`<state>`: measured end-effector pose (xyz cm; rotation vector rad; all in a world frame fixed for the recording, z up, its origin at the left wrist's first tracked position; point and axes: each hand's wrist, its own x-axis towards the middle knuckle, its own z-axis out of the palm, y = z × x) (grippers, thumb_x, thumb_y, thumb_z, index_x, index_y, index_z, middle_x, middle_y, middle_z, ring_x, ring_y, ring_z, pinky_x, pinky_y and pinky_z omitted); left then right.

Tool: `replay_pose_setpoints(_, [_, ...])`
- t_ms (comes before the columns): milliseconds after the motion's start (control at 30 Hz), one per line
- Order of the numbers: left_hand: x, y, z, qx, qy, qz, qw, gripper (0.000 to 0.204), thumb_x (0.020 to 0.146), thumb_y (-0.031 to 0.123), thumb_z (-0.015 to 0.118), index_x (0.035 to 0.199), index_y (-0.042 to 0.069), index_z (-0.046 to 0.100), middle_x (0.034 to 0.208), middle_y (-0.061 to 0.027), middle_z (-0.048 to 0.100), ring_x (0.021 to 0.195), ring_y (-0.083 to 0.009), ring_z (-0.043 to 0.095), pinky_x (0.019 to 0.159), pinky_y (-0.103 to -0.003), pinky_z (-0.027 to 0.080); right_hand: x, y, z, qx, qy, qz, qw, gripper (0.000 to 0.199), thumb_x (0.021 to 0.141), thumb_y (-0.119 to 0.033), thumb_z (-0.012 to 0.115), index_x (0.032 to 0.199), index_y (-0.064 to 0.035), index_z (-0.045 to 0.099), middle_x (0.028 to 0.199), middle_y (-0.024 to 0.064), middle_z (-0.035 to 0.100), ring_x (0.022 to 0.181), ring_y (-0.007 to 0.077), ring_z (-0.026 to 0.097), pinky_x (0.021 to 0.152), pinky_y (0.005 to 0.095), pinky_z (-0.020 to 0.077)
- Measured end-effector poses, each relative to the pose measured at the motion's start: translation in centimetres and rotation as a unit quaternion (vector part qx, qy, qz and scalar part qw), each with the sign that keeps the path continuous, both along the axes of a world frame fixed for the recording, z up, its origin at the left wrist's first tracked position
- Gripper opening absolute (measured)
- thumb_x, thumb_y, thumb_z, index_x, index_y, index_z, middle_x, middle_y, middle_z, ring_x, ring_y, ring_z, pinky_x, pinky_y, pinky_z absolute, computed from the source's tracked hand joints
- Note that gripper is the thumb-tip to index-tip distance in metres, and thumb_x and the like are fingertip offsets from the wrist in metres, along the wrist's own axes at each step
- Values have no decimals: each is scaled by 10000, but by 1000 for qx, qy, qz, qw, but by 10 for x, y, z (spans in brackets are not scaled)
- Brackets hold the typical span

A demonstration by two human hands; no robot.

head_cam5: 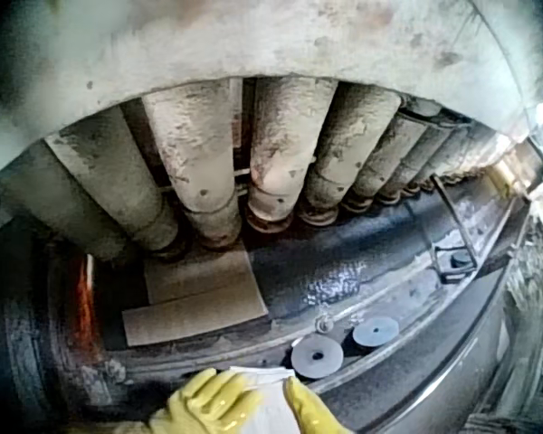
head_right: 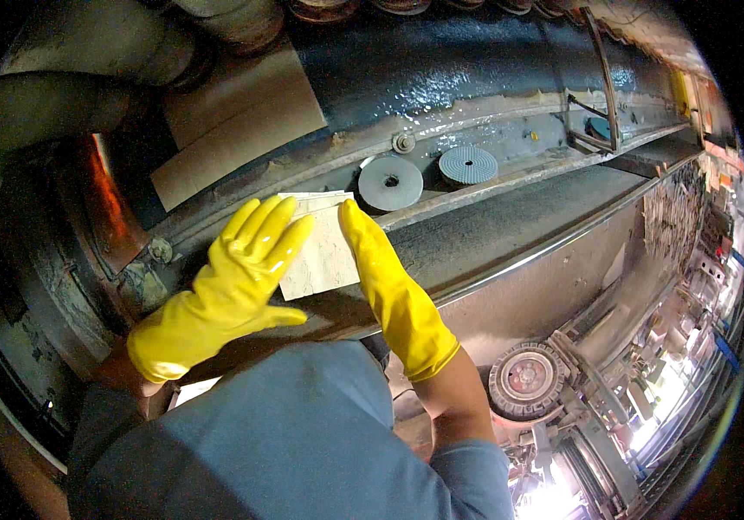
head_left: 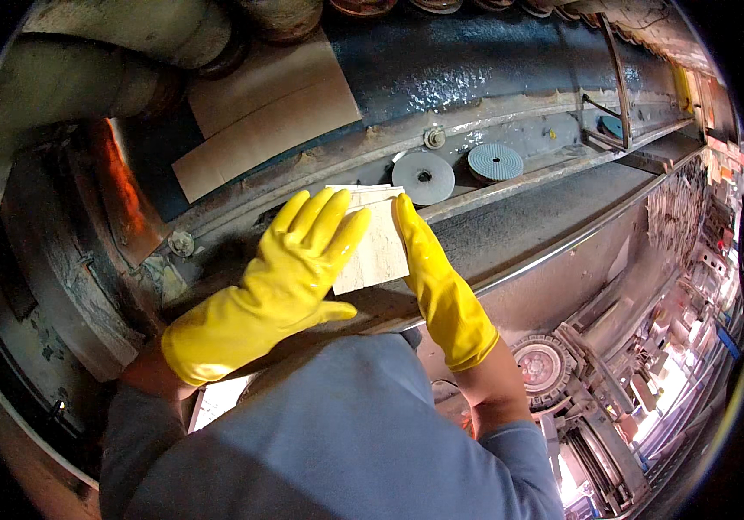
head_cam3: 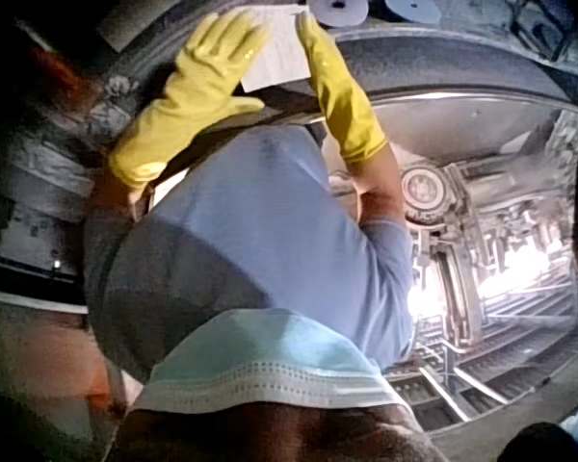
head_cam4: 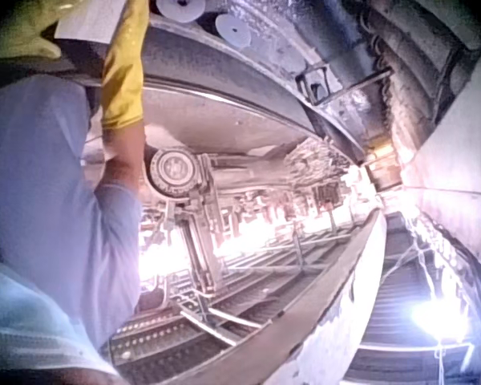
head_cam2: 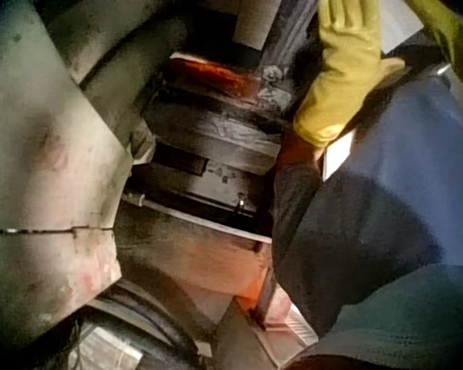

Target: The person operates a control panel on a large industrial machine, then retrieves a stack of square ceramic tiles from a nearby basket. They proceed to place the tiles one by one onto a rotating conveyor belt, arranging them in a single file line.

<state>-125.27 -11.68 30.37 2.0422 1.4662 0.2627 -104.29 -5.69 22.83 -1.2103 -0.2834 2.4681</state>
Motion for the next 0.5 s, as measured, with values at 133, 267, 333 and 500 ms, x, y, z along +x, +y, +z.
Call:
replay_pose_setpoints(133, [19,0,-29,99,42,38,993,1002,600,410,898,1459,56,525,1469,-261,494,1324,-431,494,1173,-526,352,1,0,-9,35,-32,-26,999,570,1086,-468,498,1415,-6,550,1330,153,666,1150,240,693,1023,373,547])
replay_pose_setpoints(267, [4,-3,-35,110,-7,59,992,911,577,291,898,1409,90,587,1426,-239,537,1266,-440,536,1127,-525,406,7,-9,-30,48,-139,-47,988,581,1070,-473,546,1397,6,571,1358,117,640,1188,190,630,1056,332,482])
replay_pose_setpoints(333, [-16,-6,-25,61,-12,69,996,890,615,243,904,1431,103,577,1413,-224,561,1272,-415,548,1105,-511,433,-3,-3,-11,22,-187,-48,981,568,1050,-448,603,1399,0,576,1363,92,621,1237,166,564,1091,310,417])
replay_pose_setpoints(500, [-74,-17,-23,-333,-353,344,804,780,929,522,681,1532,72,474,1499,-234,523,1364,-394,525,1146,-510,415,17,-7,-30,110,-226,-8,968,549,1028,-422,648,1391,-13,598,1251,58,663,1106,150,602,969,293,467])
